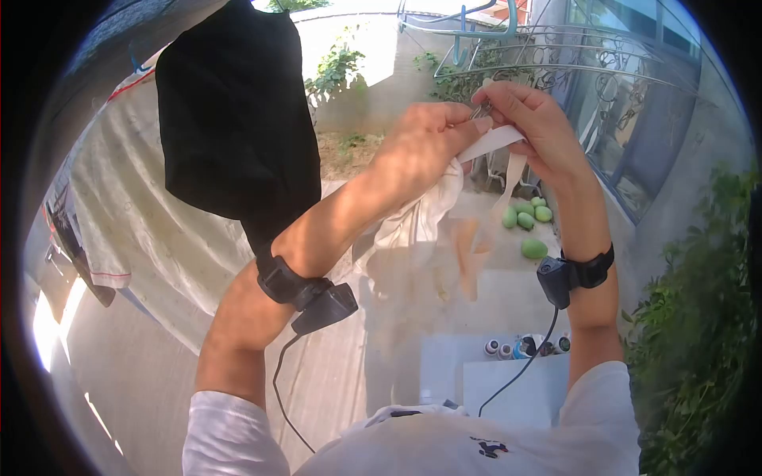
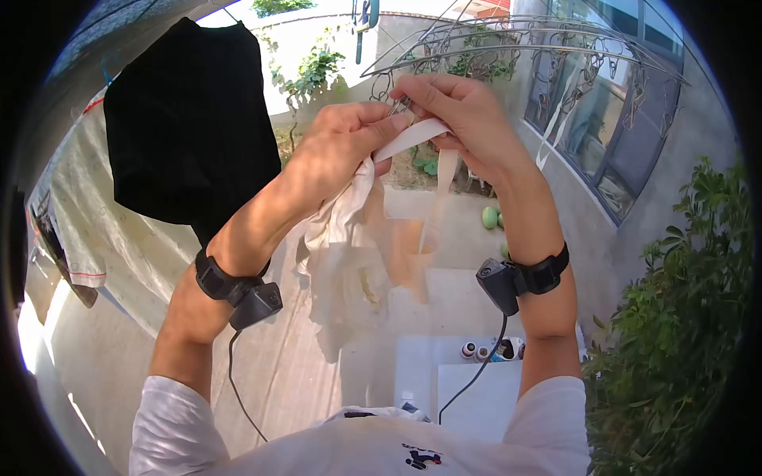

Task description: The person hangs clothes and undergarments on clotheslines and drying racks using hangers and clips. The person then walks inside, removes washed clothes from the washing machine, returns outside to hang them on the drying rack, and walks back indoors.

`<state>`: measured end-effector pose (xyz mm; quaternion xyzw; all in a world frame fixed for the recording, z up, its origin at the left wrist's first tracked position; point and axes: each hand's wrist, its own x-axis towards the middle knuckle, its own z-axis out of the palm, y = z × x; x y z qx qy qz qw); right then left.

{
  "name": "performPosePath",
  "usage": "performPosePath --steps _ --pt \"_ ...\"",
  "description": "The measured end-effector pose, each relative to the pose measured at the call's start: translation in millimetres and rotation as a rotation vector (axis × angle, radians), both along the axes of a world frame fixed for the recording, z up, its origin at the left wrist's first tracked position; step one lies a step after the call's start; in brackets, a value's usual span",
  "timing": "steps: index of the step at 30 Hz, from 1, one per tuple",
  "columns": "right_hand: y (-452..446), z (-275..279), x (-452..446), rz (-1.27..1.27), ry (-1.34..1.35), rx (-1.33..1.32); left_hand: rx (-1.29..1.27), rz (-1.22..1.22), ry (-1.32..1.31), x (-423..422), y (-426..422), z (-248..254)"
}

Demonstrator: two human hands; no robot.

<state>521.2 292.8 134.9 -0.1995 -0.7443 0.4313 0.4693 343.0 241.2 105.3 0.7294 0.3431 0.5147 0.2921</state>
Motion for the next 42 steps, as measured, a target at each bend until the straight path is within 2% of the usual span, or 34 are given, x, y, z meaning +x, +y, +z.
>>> performPosePath --steps 5,7,10,13,15,22,25,27,29,30,31,33,35,37,38,40,42 --pt "-17 -5 8 -0.017 0.081 -0.020 0.063 -0.038 0.174 -7 -12 0" --pt "-11 -10 15 -0.036 0.085 -0.035 0.076 -0.042 0.150 -5 -15 -4" --pt "-10 -9 25 -0.064 0.056 -0.060 0.224 0.090 0.295 -3 -20 -2" --pt "-11 -11 30 -0.091 0.037 -0.064 0.189 0.075 0.258 1 -19 -4" --pt "-12 -13 33 -0.105 0.057 -0.053 0.329 0.055 0.304 5 -14 -8" --pt "-16 -14 42 -0.140 0.019 -0.013 0.346 0.075 0.254 13 -15 3" --pt "-23 -5 50 -0.159 -0.082 0.017 0.305 0.135 0.294 15 -13 10" --pt "-30 -8 48 -0.149 -0.143 0.017 0.139 0.151 0.091 15 -14 7" --pt "-34 -19 44 -0.256 -0.124 0.090 0.151 0.204 0.076 4 -14 1" --pt "-33 -32 46 -0.423 -0.120 0.267 0.083 0.270 0.004 -1 -20 0" --pt "-44 -41 40 -0.402 -0.120 0.255 0.015 0.336 -0.070 -5 -25 0" --pt "-76 -64 33 -0.822 -0.184 0.996 -0.094 0.373 -0.134 -11 -27 0" --pt "-108 -84 19 -0.423 -0.190 0.851 -0.273 0.107 -0.395 -10 -31 -5" --pt "-129 -115 -3 -0.265 -0.182 0.581 -0.199 0.104 -0.336 -9 -45 -8" --pt "-124 -122 -5 -0.266 -0.185 0.574 -0.245 0.069 -0.321 -10 -42 -10" --pt "-108 -128 -9 -0.386 -0.079 0.375 -0.328 -0.007 -0.288 -13 -39 -13" --pt "-95 -124 3 -0.293 0.056 0.290 -0.266 -0.081 -0.190 -17 -44 -17"
